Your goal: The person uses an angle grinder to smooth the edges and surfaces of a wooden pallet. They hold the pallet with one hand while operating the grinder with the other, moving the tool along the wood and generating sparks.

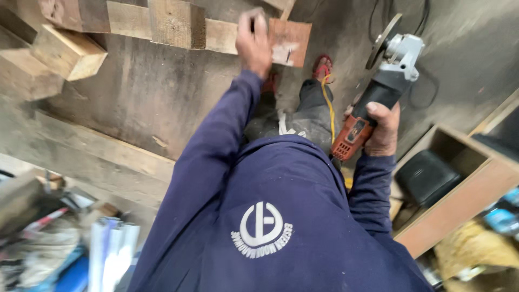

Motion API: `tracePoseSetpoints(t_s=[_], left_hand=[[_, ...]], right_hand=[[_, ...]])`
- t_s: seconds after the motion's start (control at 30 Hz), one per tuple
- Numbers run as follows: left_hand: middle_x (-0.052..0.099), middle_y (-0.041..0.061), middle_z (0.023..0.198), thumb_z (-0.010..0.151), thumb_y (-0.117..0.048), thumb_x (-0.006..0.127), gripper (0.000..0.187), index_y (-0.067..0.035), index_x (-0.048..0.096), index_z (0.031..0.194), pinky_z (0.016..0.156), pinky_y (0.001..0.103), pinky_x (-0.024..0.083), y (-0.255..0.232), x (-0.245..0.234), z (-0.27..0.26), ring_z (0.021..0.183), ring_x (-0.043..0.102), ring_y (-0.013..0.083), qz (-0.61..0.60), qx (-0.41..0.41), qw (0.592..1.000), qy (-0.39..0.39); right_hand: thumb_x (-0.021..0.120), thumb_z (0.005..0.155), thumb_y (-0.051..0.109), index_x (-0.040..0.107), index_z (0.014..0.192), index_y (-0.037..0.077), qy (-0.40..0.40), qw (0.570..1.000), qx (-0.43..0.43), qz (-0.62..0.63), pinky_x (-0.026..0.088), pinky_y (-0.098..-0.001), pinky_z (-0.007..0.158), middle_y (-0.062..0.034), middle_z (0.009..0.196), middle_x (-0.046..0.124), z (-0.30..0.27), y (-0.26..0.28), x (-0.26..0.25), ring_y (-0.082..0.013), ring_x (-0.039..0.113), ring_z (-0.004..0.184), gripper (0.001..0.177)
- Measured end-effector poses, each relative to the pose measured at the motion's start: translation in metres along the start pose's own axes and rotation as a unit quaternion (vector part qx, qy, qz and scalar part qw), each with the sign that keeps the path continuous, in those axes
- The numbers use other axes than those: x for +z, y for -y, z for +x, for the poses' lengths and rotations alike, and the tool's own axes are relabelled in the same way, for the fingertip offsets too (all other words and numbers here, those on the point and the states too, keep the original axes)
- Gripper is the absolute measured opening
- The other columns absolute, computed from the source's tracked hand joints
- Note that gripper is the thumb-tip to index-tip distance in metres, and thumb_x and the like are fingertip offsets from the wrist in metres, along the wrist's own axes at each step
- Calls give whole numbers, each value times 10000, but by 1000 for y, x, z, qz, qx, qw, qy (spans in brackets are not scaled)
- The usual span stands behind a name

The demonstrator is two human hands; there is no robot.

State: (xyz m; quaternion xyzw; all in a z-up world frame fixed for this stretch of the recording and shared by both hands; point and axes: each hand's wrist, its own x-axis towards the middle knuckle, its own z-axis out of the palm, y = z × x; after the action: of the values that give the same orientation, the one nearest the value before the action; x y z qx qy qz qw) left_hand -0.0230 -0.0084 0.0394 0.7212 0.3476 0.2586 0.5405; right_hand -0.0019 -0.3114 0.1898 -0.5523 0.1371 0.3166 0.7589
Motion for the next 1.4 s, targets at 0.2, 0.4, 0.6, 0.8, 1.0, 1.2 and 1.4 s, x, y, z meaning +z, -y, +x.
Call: tracePoseSetpoints(t_s=[0.2,0.4,0.6,0.8,1.0,1.2,1.4], left_hand=[[570,226,1348,941,-236,752,573,20,518,1398,1099,420,469,-33,-20,-75,1259,573,331,60,-23,997,37],[378,314,1477,640,-307,959,1189,56,237,1512,1153,484,340,-61,29,-86,1362,394,452,121,-48,991,-45],[486,258,1383,595,-273,920,1130,-23,291,1500,1116,463,410,-68,40,-81,1303,463,442,162,-162,971,-65],[527,261,1342,583,-236,885,1085,-58,308,1484,1081,474,430,-83,9,-103,1265,496,455,176,-139,973,-58],[569,213,1290,530,-163,825,984,-117,417,1423,1012,448,492,-101,-103,-175,1197,556,404,252,-201,946,35],[696,66,1106,795,-182,754,427,-179,599,1193,915,415,545,-83,-214,-232,1040,682,278,452,-165,876,22],[687,40,985,1027,-427,687,256,-194,677,1130,773,434,541,-98,-215,-219,877,639,235,403,-203,828,-334]], right_hand=[[728,801,237,574,1154,-10,69,996,25,-55,610,-403,679,-119,869,657,53,33,9,-276,704,734,458],[720,822,217,555,1216,-7,192,972,48,-127,606,-387,700,-115,909,660,103,85,8,-265,686,758,483],[685,825,194,558,1208,-31,291,935,101,-178,597,-392,691,-132,892,680,143,118,4,-273,689,744,463],[674,840,193,571,1155,-23,344,902,119,-234,593,-385,661,-122,883,663,175,121,3,-255,677,710,396],[665,850,235,586,1103,-47,425,856,118,-269,562,-347,615,-154,876,674,168,118,39,-241,668,692,388],[655,833,240,562,1092,-36,452,826,123,-314,553,-352,561,-181,827,666,142,96,88,-254,660,654,389],[633,838,208,558,1091,-17,442,832,110,-318,575,-349,598,-134,841,662,124,40,148,-234,670,671,347]])
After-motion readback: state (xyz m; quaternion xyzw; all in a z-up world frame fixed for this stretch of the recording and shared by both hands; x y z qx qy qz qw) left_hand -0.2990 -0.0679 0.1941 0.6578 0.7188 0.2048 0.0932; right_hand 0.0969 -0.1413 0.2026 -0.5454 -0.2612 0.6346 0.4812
